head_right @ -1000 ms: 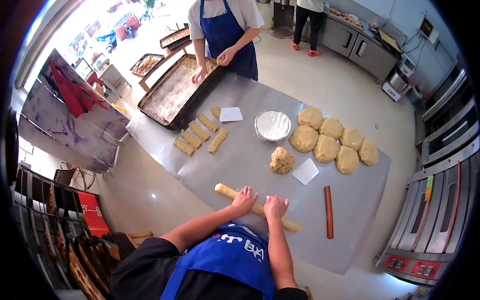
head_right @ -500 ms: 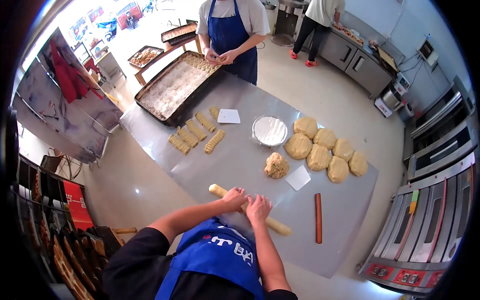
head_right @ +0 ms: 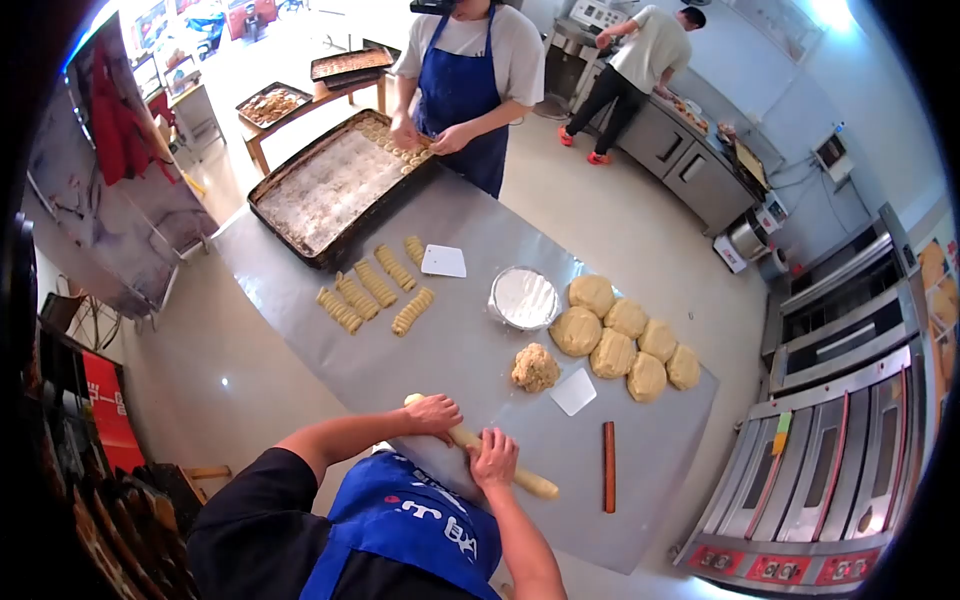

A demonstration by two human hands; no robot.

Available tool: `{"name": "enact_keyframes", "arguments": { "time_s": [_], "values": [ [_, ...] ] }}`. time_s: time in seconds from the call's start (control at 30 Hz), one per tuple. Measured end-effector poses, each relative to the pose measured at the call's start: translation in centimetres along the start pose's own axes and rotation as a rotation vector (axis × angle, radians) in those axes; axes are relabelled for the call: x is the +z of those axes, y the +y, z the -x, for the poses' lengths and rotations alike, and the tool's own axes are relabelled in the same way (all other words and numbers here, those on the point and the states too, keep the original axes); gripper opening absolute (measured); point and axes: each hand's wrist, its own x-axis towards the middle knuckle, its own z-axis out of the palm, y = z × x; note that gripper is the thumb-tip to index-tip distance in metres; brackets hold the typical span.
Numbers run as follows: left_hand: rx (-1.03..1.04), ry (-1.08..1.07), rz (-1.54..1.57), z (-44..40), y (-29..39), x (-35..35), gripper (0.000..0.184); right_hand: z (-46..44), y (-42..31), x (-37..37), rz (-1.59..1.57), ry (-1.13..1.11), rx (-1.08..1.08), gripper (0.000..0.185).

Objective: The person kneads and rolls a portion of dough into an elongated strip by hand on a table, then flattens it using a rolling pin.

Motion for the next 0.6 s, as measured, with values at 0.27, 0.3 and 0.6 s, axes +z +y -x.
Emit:
{"name": "enact_keyframes", "arguments": {
  "time_s": [0.27, 0.3, 0.6],
  "values": [
    [-0.129, 0.190, -0.145, 2.3, 1.9, 0.8, 0.067, -0.1, -0.1, 0.5, 0.063, 0.010, 0.227, 0.057],
    [-0.113, 0.180, -0.144, 2.7, 2.2, 1.0, 0.067, 0.5, -0.4, 0.9, 0.080, 0.038, 0.223, 0.059],
    [-0.176, 0.042, -0.084, -4.6, 8.1, 1.5, 0.084, 7.6, 5.8, -3.9, 0.039, -0.061, 0.232, 0.072]
  ]
}}
